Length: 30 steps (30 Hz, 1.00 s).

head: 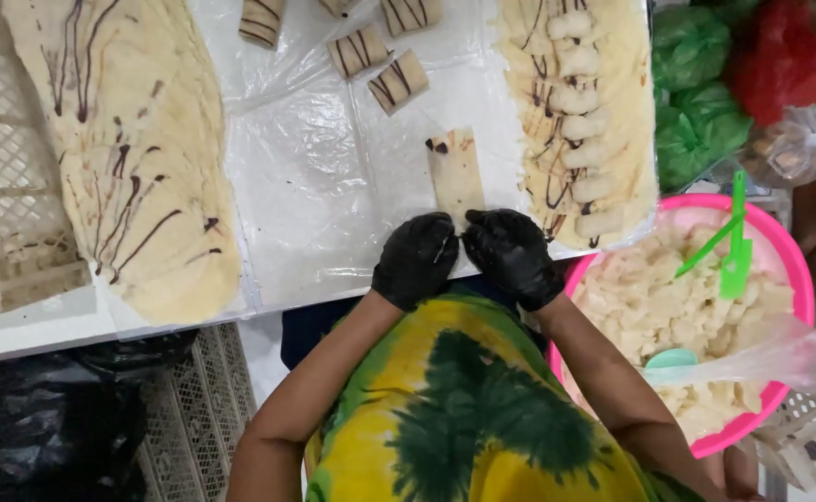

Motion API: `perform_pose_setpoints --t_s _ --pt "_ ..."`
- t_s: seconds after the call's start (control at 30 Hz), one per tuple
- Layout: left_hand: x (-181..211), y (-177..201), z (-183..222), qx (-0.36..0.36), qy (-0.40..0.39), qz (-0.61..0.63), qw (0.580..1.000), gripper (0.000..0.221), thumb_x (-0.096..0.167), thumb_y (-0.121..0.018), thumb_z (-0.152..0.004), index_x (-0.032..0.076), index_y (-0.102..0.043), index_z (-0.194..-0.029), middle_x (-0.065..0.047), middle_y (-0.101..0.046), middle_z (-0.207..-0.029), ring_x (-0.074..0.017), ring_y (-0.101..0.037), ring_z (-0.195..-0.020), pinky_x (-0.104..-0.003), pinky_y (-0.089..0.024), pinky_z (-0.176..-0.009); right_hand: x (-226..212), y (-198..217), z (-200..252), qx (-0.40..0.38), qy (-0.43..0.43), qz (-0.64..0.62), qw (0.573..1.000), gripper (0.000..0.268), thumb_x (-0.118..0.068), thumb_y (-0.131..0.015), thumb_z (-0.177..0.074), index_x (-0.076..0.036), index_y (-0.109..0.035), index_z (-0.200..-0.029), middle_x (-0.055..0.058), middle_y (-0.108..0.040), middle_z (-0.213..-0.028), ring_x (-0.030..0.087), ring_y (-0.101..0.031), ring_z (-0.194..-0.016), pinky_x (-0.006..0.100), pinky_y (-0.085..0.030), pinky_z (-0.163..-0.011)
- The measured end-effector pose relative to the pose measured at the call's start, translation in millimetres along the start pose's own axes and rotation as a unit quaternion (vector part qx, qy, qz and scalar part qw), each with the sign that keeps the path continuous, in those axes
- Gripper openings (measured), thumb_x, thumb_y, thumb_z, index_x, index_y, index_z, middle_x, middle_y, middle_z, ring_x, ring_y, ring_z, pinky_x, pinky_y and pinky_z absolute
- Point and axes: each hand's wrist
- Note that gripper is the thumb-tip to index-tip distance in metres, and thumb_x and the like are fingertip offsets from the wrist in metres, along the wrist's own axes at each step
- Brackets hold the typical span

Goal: Rolling thin dough sheets with filling and arranging the finished pastries into a plastic tray.

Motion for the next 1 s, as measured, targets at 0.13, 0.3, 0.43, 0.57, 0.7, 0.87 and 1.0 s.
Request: perform_pose_setpoints --t_s 0.13,0.3,0.43,0.57,0.7,0.87,1.0 --pt "7.5 20.0 -34.4 -0.135 0.005 -0.028 0.99 0.054 0.038 -0.063 -0.1 0.034 -0.052 -0.152 -0.007 -0.062 -0.137 -0.029 -0.064 -0.122 -0.043 -0.055 -0.098 20.9 21.0 -32.3 -0.049 -0.068 -0.048 0.995 0.018 -0.021 -0.079 -0.091 -0.004 -0.078 -0.096 0.018 -0.075 -0.088 0.041 -0.072 -0.09 0.049 -0.058 -0.079" --pt "8.3 -0.9 -34.9 -0.051 -0.012 0.049 0.997 0.025 0.026 -0.071 -0.098 0.02 -0.075 -0.122 -0.005 -0.075 -0.112 -0.0295 -0.071 -0.103 -0.042 -0.058 -0.084 52.6 -5.5 -100.6 -0.082 -0.261 -0.094 0.957 0.032 -0.024 -0.087 -0.09 -0.02 -0.073 -0.119 0.004 -0.073 -0.111 0.025 -0.072 -0.1 0.038 -0.061 -0.085" --pt "17.6 -11.7 -21.8 -0.083 -0.007 0.077 0.994 0.028 0.029 -0.063 -0.105 0.014 -0.072 -0.127 -0.01 -0.074 -0.123 -0.0321 -0.069 -0.112 -0.042 -0.056 -0.094 73.2 -37.4 -120.4 -0.114 -0.191 -0.083 0.971 0.028 -0.014 -0.087 -0.087 -0.019 -0.077 -0.113 0.002 -0.072 -0.107 0.027 -0.072 -0.1 0.039 -0.061 -0.087" --pt "3.1 -32.0 3.0 -0.059 -0.059 -0.011 0.996 0.032 0.035 -0.065 -0.102 0.018 -0.07 -0.129 -0.007 -0.071 -0.129 -0.0276 -0.067 -0.12 -0.043 -0.053 -0.1 72.2 -35.2 -121.6 -0.1 -0.198 -0.137 0.965 0.019 -0.012 -0.086 -0.089 -0.013 -0.078 -0.106 0.004 -0.075 -0.1 0.025 -0.073 -0.097 0.036 -0.062 -0.084" --pt "4.4 -7.2 -8.4 -0.098 -0.035 -0.02 0.994 0.034 0.041 -0.06 -0.105 0.025 -0.068 -0.133 -0.004 -0.065 -0.14 -0.0263 -0.06 -0.13 -0.044 -0.046 -0.108 49.2 -4.7 -115.3 -0.102 -0.163 -0.14 0.971 0.022 -0.009 -0.08 -0.093 -0.009 -0.076 -0.115 0.012 -0.074 -0.103 0.036 -0.072 -0.1 0.043 -0.061 -0.084" --pt "-9.7 -3.0 -20.4 -0.166 0.019 0.055 0.984 0.035 0.04 -0.062 -0.103 0.022 -0.068 -0.132 -0.005 -0.068 -0.134 -0.0283 -0.063 -0.124 -0.044 -0.049 -0.106 3.2 37.4 -79.6 -0.197 -0.188 -0.095 0.958 0.052 -0.022 -0.087 -0.083 -0.016 -0.069 -0.131 0.011 -0.068 -0.116 0.033 -0.065 -0.115 0.048 -0.053 -0.098" --pt "-23.4 -3.0 -49.6 -0.275 0.138 0.104 0.946 0.039 0.059 -0.061 -0.097 0.035 -0.065 -0.127 0.005 -0.07 -0.122 -0.0234 -0.067 -0.113 -0.041 -0.054 -0.099 15.0 24.9 -58.5 -0.3 -0.178 -0.053 0.936 0.042 -0.018 -0.077 -0.088 -0.017 -0.068 -0.13 0.013 -0.069 -0.128 0.037 -0.06 -0.128 0.053 -0.05 -0.108"
Point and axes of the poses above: each hand's wrist, its own z-axis away from the middle knuckle, its own y-axis out of the back of the hand, x = y × z
